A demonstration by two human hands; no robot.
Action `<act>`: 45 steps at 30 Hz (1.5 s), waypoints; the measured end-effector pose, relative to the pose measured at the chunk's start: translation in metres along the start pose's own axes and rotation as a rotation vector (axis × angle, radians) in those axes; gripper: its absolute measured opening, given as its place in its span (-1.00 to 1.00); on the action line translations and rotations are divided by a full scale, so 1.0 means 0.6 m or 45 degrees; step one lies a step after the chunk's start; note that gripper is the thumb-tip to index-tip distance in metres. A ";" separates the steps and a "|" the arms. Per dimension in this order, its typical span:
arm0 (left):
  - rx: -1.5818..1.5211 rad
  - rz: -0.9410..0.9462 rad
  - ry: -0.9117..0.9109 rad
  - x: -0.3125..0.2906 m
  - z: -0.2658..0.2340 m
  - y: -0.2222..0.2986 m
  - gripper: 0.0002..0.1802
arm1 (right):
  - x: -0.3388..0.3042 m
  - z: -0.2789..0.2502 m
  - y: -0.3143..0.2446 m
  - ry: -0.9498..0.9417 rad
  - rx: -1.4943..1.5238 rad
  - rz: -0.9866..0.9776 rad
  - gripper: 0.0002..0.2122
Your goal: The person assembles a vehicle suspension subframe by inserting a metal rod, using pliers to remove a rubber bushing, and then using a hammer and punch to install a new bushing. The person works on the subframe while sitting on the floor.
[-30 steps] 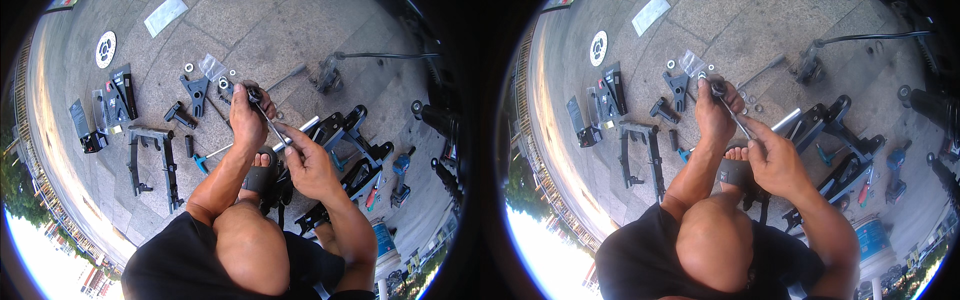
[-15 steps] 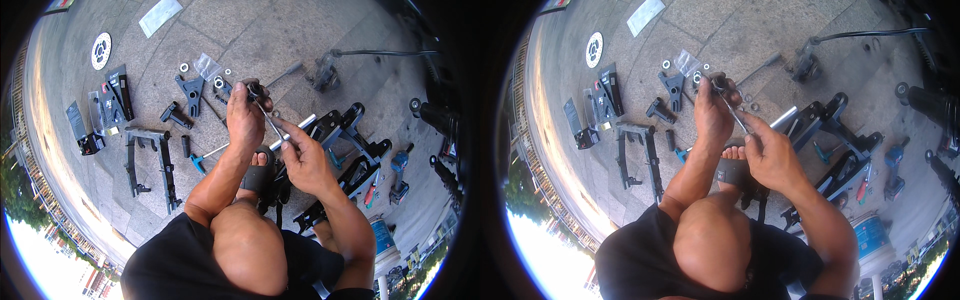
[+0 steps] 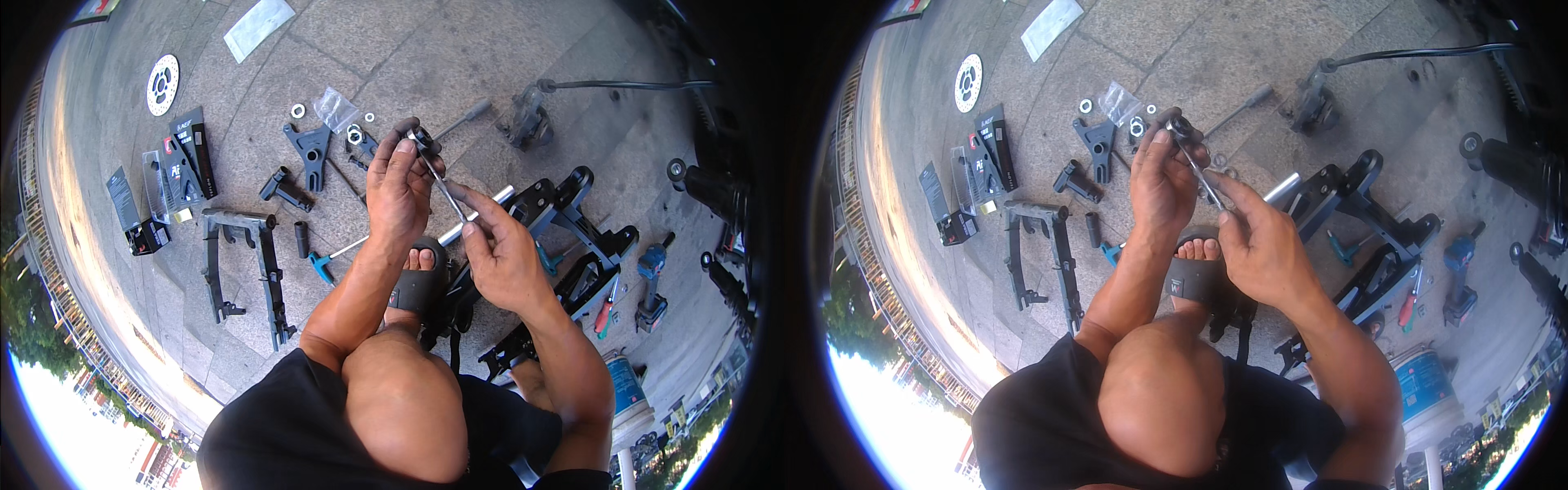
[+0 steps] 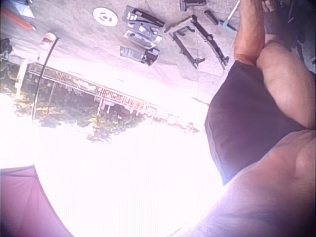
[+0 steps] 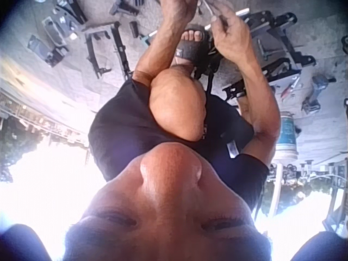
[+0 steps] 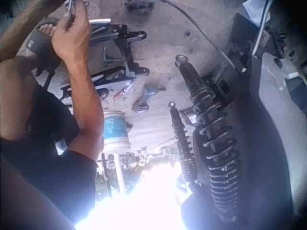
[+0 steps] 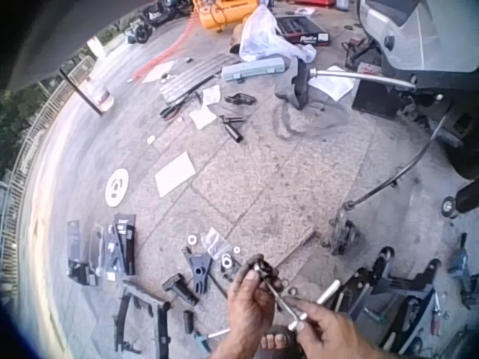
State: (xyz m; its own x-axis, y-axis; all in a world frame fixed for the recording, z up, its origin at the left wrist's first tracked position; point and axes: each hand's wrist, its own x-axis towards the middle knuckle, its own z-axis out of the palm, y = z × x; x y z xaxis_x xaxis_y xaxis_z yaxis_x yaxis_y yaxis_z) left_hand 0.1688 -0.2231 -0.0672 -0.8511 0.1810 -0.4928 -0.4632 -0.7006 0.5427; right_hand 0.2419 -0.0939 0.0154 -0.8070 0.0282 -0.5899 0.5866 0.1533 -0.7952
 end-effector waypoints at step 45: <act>0.507 0.358 -0.120 -0.007 -0.022 -0.003 -0.57 | 0.029 -0.002 0.029 0.111 0.088 -0.119 -0.63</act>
State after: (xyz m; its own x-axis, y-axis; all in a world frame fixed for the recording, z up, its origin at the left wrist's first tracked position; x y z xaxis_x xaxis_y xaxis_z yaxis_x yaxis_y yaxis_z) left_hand 0.1762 -0.2317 -0.0751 -0.9667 0.0972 -0.2366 -0.2555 -0.4168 0.8723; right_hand 0.2380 -0.0895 -0.0086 -0.8595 0.1035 -0.5006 0.5093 0.0910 -0.8557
